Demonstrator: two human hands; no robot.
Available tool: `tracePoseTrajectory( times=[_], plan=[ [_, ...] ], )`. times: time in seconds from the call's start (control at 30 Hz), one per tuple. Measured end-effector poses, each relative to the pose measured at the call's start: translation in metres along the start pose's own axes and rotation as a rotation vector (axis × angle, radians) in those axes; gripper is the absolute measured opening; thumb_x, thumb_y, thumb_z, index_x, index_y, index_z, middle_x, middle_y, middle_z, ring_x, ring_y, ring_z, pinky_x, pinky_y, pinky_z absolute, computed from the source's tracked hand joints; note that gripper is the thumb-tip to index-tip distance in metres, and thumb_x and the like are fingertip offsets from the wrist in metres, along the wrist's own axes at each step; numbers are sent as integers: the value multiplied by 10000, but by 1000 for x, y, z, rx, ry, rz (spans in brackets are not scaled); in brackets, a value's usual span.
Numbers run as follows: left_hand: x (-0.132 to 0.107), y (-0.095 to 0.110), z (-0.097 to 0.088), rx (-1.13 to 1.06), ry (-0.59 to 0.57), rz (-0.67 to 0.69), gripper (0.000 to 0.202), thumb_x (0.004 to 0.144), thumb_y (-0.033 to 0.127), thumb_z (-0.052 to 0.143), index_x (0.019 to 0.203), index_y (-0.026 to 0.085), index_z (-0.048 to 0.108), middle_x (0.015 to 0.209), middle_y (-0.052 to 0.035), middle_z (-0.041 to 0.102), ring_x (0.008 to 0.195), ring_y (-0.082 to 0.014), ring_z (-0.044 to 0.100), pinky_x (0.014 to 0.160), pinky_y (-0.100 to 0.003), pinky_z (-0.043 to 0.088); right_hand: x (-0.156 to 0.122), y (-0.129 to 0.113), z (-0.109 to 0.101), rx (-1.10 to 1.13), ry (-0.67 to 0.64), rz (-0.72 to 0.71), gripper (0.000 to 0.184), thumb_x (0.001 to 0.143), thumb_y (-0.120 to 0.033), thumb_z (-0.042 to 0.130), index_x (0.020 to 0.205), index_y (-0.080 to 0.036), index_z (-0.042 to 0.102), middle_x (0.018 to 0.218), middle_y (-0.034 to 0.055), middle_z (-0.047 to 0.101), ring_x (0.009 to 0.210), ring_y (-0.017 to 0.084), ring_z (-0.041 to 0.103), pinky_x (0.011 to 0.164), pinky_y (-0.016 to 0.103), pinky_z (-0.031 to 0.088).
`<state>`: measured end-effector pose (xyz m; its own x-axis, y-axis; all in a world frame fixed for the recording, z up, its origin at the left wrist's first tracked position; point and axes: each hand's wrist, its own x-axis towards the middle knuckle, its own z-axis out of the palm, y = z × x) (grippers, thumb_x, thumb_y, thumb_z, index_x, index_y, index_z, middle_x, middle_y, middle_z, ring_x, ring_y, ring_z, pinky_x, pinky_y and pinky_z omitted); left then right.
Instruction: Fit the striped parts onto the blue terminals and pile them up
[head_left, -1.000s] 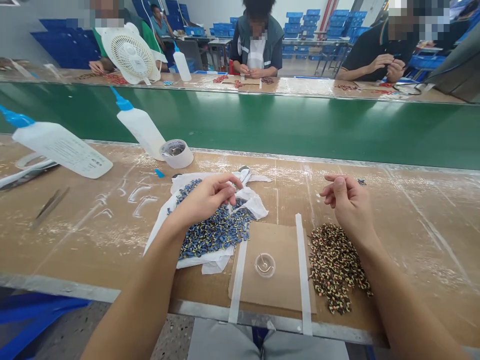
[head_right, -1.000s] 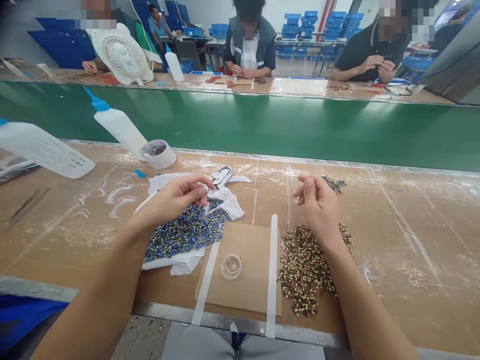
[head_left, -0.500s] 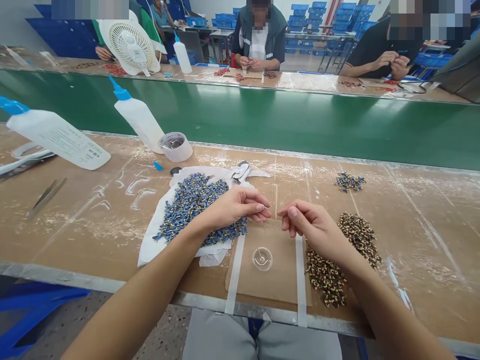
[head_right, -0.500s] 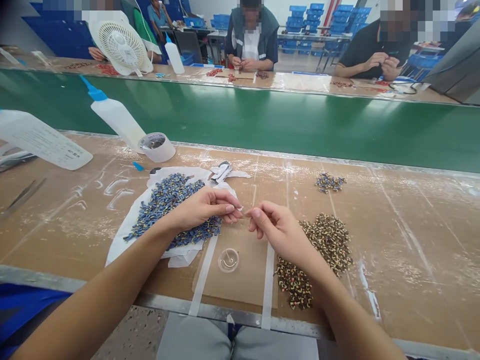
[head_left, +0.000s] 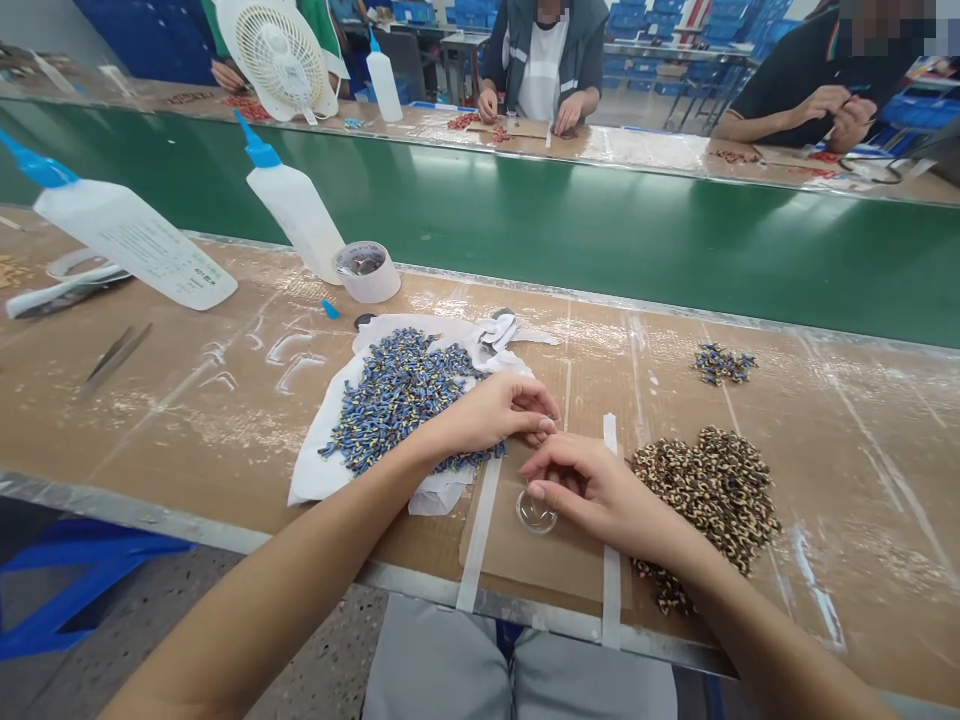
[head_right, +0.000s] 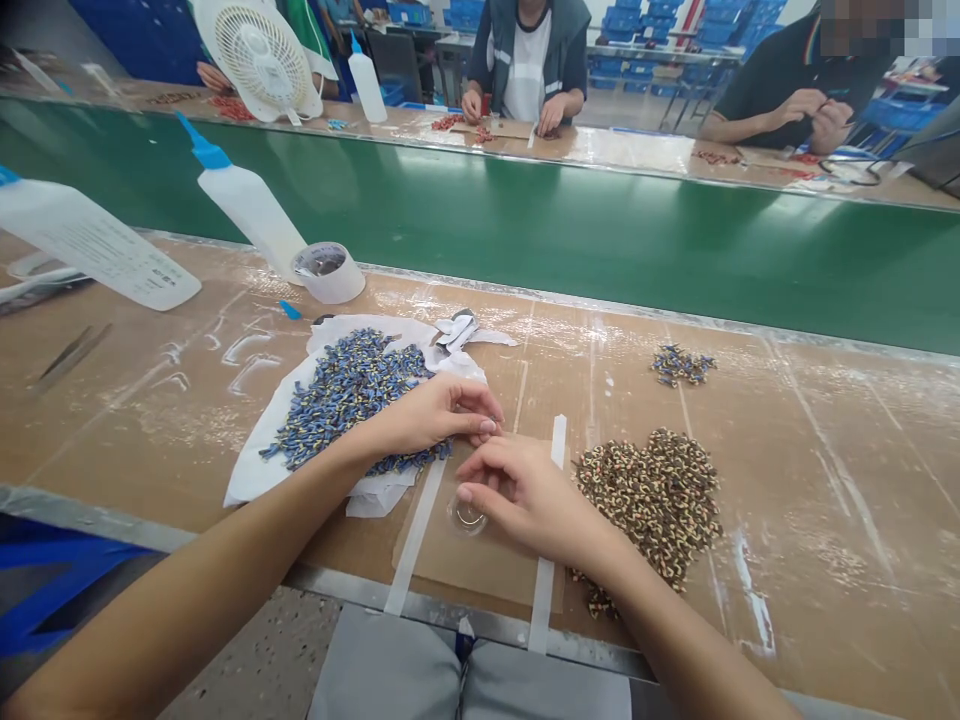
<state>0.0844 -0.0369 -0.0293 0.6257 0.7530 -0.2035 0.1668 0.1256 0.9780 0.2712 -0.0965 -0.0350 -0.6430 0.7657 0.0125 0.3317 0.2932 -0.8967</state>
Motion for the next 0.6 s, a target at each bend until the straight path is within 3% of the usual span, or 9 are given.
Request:
tracePoseTrajectory(
  times=[0.2, 0.37, 0.6],
  plan=[
    [1, -6, -1, -32, -24, 7, 124, 830, 219, 655, 912, 125, 658, 757, -34, 685, 683, -115, 637, 713, -295, 540, 0, 1, -2, 26, 34, 4, 97, 894, -266, 614, 846, -204, 672, 771, 22, 606, 693, 159, 540, 594, 269, 409],
    [0, -6, 2, -7, 26, 59, 121, 849, 229, 635, 911, 127, 652, 731, -23, 661, 643, -98, 611, 644, -250, 520, -7, 0, -13, 86, -52, 18, 148, 888, -309, 644, 785, -209, 684, 826, 31, 625, 755, 169, 564, 663, 294, 438],
    [3, -10, 7, -71, 62, 35, 97, 842, 193, 636, 902, 118, 628, 756, -31, 674, 659, -107, 638, 693, -293, 555, -6, 0, -8, 104, -32, -13, 126, 875, -288, 667, 768, -226, 696, 912, 39, 617, 847, 178, 576, 742, 319, 448]
  ],
)
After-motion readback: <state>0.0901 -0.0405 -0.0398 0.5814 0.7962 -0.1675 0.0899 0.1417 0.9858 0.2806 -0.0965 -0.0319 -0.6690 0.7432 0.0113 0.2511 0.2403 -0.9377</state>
